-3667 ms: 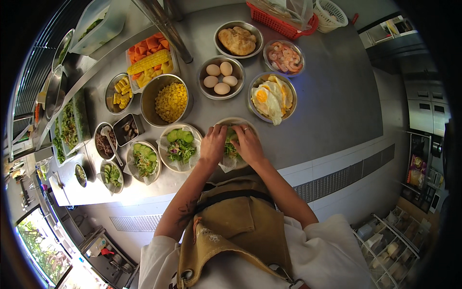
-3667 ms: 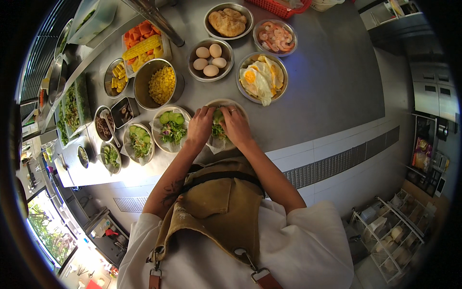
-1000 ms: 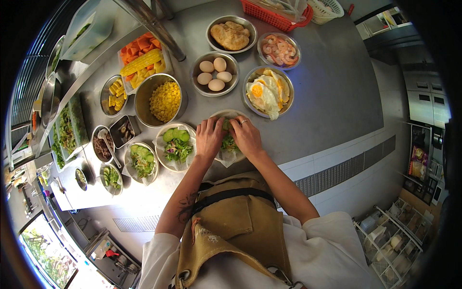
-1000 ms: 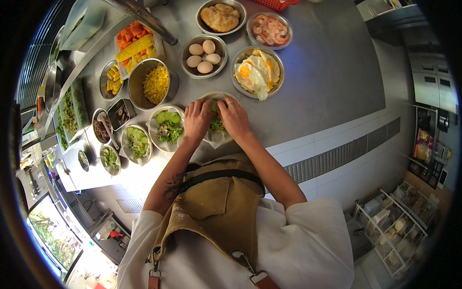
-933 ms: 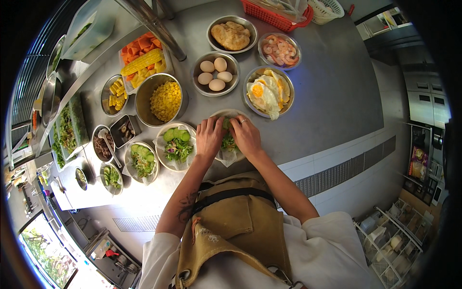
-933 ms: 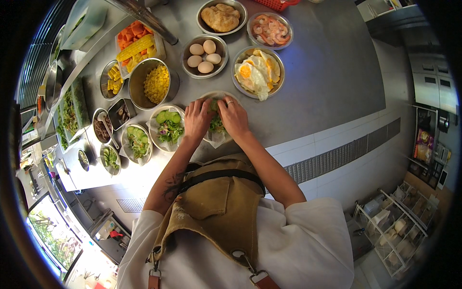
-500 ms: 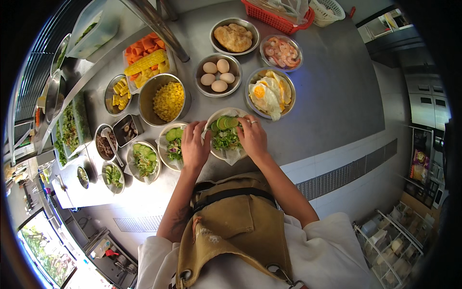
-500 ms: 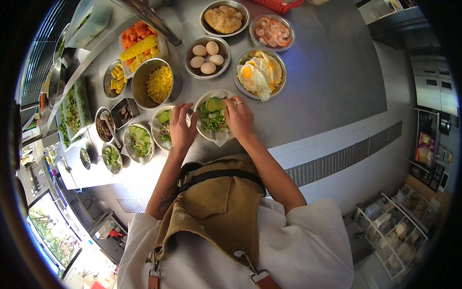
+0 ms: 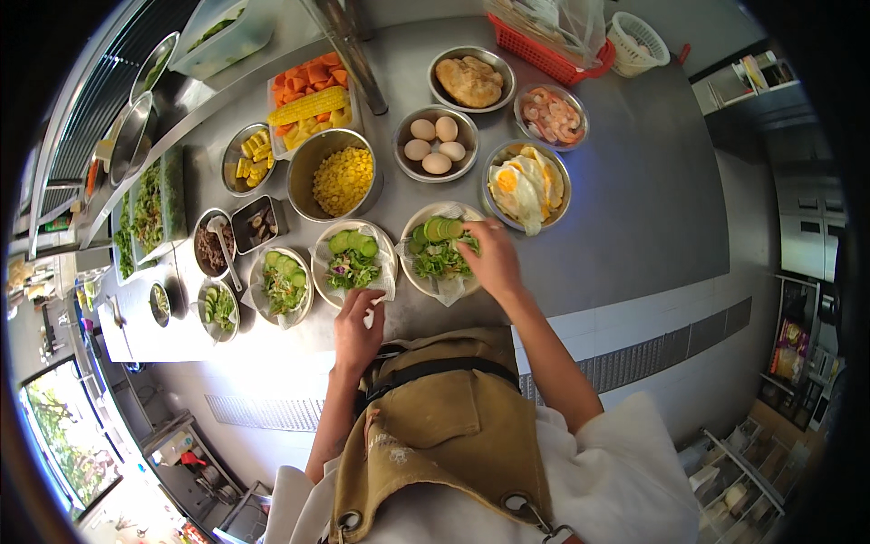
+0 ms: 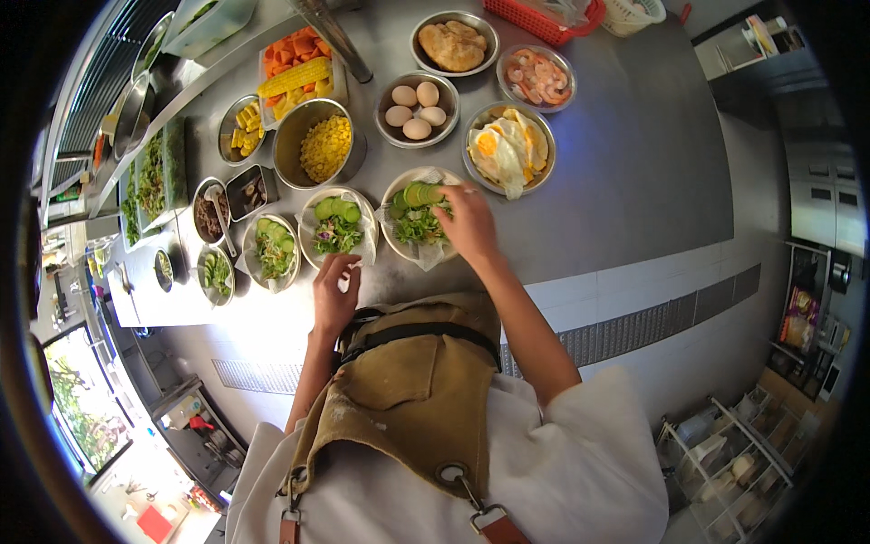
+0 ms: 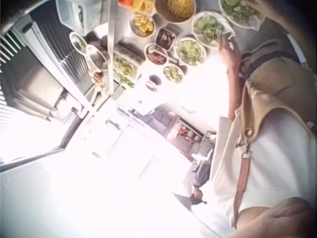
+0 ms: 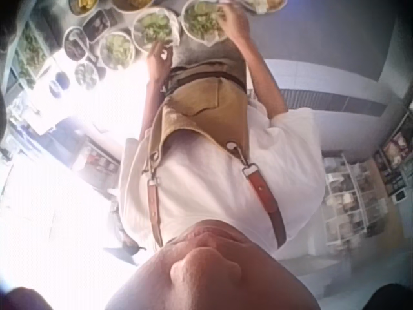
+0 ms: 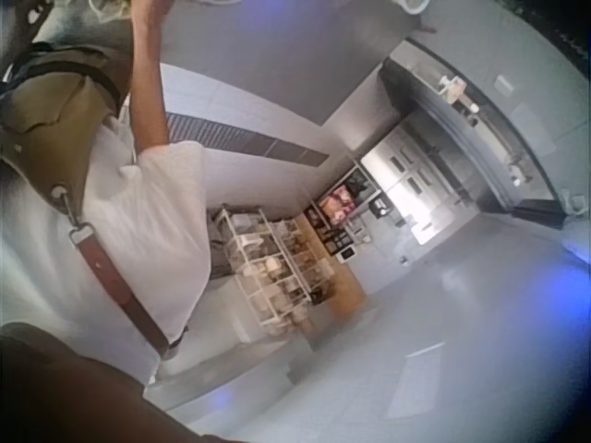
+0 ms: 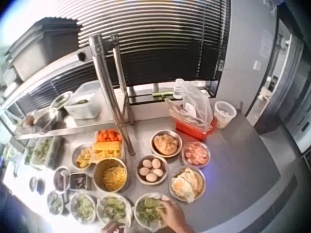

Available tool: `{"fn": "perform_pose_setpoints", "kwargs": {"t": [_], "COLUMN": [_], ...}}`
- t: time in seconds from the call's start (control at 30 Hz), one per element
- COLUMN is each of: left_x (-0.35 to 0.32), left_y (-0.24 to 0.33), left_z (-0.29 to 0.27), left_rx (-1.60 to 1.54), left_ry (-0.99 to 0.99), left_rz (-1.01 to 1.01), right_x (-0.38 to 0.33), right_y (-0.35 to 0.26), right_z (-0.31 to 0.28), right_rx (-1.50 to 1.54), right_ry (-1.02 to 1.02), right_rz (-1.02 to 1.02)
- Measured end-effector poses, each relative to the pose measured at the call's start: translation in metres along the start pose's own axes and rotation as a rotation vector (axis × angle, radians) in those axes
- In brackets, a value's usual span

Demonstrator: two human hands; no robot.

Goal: The person assembles multiple salad bowls on a stainless steel counter. They add lettuce, sliced cucumbers, sliced bananas, and corn kernels to each bowl, arranging the ingredients by hand.

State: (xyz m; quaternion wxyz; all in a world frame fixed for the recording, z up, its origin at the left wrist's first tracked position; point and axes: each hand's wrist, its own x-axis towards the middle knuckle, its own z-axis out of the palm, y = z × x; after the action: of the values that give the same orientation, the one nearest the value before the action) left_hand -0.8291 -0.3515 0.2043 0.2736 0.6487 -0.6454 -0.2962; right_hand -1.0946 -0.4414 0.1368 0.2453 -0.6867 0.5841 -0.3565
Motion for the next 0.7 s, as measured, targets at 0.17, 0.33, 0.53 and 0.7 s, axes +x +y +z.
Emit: {"fn": "perform_pose_setpoints", "kwargs": {"t": [0.17,0.33,0.53,0.7], "left_x": [-0.064,-0.159,-0.141,-0.054], "left_y": [-0.014,-0.1,-0.135,-0.105], "left_z": [-0.061,-0.122,-0.135,-0.147], "left_rx": [0.018,0.312,0.231,-0.216], "left_ry": [0.062,-0.437,-0.431,-0.298], "left_rz": [-0.276,-0.62,-0.624,-0.373], "right_x": [-0.043,-0.089,-0.049,0.022], "right_y": [0.018,0.045,-0.01,-0.096], "right_z": [-0.116,-0.168,-0.121,-0.075], "right_rx": [0.577,-0.484,-0.063,-0.013], "right_ry": [-0.377,-0.776,-0.67,-0.586], "right_rz": [0.551,0.459,0.596,0.313]}}
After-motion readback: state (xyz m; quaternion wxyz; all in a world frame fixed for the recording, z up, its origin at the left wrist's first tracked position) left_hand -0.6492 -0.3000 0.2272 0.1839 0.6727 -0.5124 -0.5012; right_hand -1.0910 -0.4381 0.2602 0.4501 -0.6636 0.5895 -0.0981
